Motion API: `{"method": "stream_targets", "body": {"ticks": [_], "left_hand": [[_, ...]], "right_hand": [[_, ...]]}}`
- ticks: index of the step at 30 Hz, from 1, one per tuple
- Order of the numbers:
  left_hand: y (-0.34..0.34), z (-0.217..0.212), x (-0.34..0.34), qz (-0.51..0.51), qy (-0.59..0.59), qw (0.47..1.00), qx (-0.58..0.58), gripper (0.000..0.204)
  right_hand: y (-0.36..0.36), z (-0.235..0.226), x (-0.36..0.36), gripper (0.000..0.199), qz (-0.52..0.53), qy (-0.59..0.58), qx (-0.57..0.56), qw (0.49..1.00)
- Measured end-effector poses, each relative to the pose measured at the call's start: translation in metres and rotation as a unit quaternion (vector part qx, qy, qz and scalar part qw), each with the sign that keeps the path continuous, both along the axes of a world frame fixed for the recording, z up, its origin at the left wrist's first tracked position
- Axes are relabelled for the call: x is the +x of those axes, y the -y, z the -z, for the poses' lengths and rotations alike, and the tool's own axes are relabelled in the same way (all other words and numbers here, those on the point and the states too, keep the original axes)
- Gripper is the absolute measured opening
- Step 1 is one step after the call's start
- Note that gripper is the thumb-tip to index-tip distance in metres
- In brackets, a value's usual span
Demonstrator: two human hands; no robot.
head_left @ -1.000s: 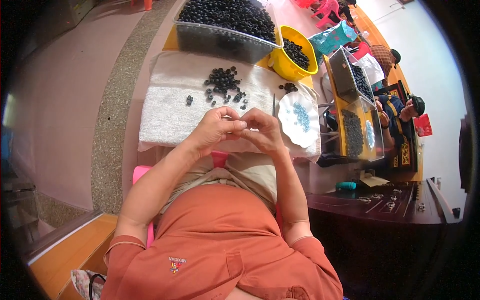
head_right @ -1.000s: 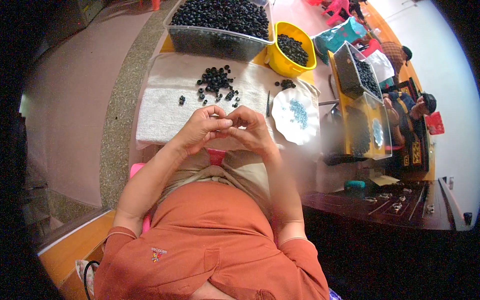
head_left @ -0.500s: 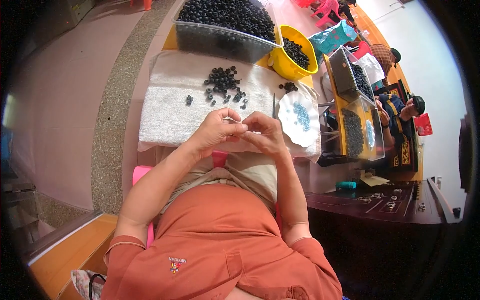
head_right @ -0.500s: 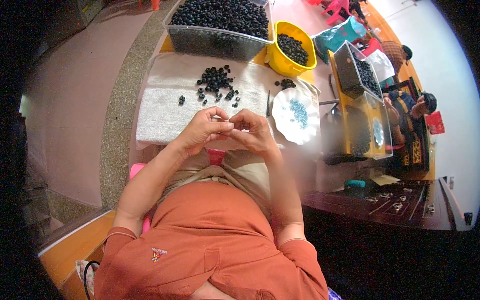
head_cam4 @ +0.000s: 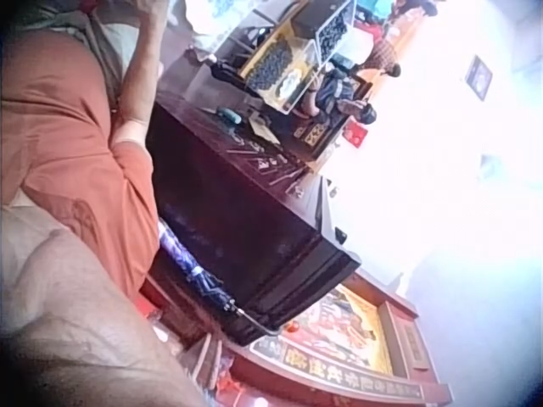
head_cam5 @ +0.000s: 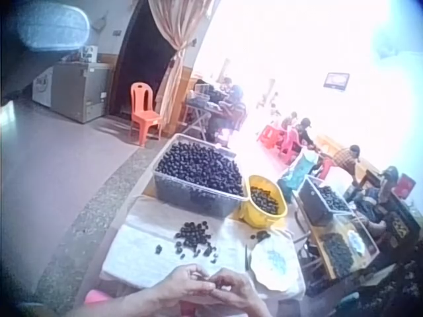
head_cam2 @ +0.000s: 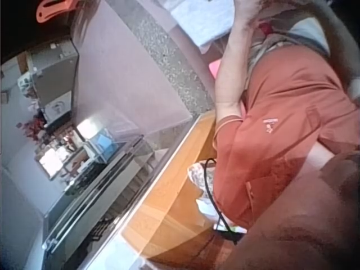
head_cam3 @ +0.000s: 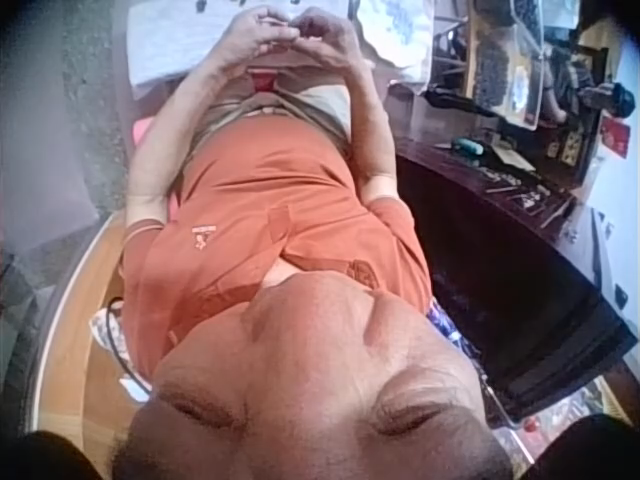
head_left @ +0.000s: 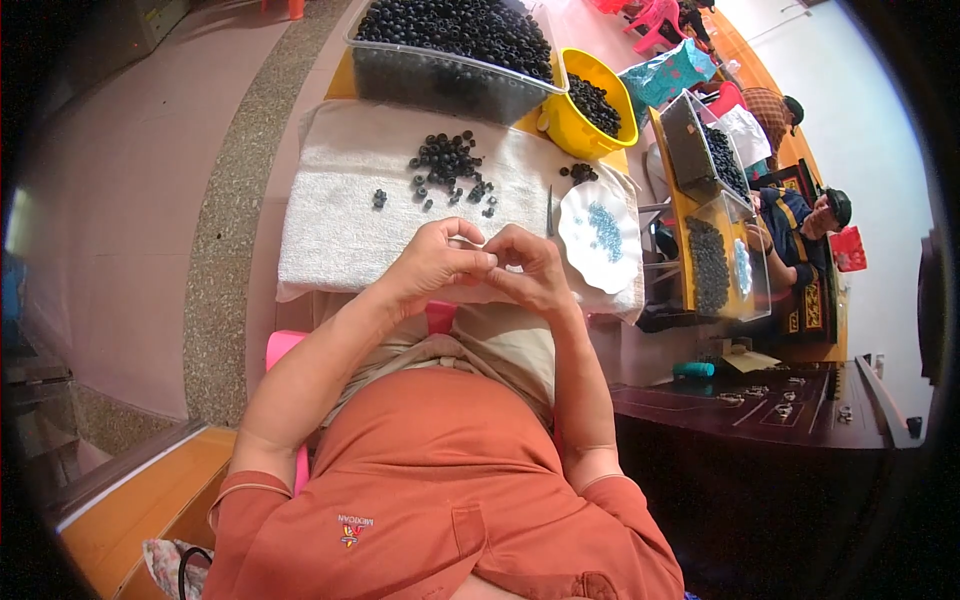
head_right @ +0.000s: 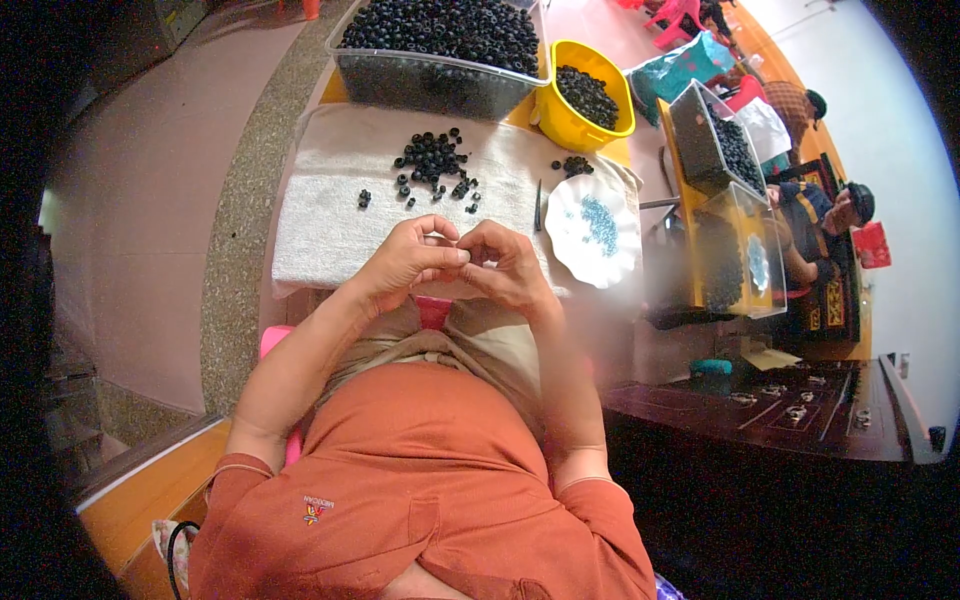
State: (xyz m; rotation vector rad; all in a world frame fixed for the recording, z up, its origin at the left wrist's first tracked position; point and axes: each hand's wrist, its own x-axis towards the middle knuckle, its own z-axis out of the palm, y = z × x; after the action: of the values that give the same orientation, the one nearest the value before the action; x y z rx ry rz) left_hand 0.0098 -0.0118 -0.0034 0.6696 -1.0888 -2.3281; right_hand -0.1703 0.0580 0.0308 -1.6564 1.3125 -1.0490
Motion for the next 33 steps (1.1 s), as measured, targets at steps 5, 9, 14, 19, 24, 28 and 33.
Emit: {"method": "stream_targets", "body": {"ticks": [5,9,14,19,24,28,33], "left_hand": [[-0.003,-0.004,-0.001,-0.027,-0.009,1.0,0.009,0.029],[-0.004,-0.004,-0.001,-0.027,-0.015,0.999,0.014,0.027],[-0.004,-0.004,-0.002,-0.025,-0.016,0.999,0.016,0.025],[-0.004,-0.001,-0.003,-0.034,-0.011,0.999,0.005,0.025],[-0.004,-0.002,-0.002,-0.035,-0.005,0.999,0.012,0.023],[-0.005,-0.001,-0.002,-0.053,-0.014,0.998,0.026,0.022],[-0.005,-0.002,-0.003,-0.065,-0.007,0.998,0.016,0.02]], "right_hand": [[-0.003,-0.004,-0.002,0.014,-0.004,0.021,0.046,0.999],[-0.004,0.0,-0.003,0.013,0.017,0.018,0.046,0.999],[-0.002,0.011,-0.007,0.016,0.019,0.02,0.012,1.0],[-0.001,0.013,-0.006,0.016,0.027,0.0,-0.021,0.999],[-0.002,0.01,-0.007,0.015,0.026,-0.009,-0.027,0.999],[-0.001,0.012,-0.006,0.015,0.025,0.005,-0.045,0.999],[0.001,0.02,-0.007,0.015,0.04,0.004,-0.075,0.996]]}}
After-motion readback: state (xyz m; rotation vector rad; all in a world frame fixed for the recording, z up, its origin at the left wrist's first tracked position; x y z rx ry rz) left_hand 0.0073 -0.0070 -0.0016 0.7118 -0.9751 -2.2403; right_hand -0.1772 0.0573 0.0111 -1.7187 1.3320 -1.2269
